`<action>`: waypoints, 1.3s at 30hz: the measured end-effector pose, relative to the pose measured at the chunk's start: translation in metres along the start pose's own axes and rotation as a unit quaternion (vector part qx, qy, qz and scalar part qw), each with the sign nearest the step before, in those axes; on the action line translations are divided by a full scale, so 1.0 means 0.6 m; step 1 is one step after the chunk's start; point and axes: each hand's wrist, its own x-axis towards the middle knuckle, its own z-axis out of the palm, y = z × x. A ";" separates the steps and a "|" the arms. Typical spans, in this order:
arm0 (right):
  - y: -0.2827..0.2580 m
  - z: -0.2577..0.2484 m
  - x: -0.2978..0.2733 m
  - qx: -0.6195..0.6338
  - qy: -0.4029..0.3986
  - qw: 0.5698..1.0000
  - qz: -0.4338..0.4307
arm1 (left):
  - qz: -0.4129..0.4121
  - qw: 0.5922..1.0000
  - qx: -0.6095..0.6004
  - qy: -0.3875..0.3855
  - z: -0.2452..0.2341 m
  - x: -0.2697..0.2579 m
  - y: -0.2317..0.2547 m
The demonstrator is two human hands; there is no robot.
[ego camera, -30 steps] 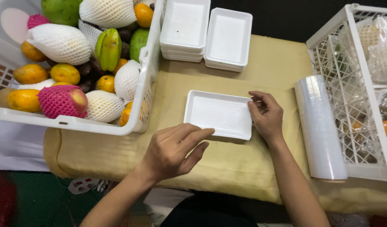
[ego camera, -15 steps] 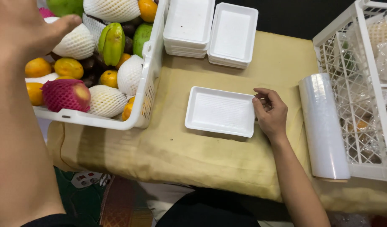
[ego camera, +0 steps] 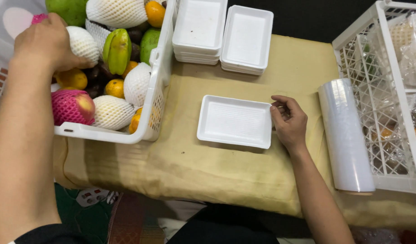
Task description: Wrapping fruits in plastic film for packaging
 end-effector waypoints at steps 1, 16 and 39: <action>-0.002 -0.002 -0.001 -0.001 0.004 1.000 0.001 | 0.004 1.000 0.000 0.001 0.012 0.010 -0.004; -0.001 0.001 0.004 0.017 0.000 1.000 0.000 | 0.189 0.908 -0.053 0.370 -0.025 -0.084 -0.021; -0.118 0.039 0.029 0.288 -0.171 0.916 -0.222 | 0.327 0.531 -0.750 0.218 0.050 -0.244 0.509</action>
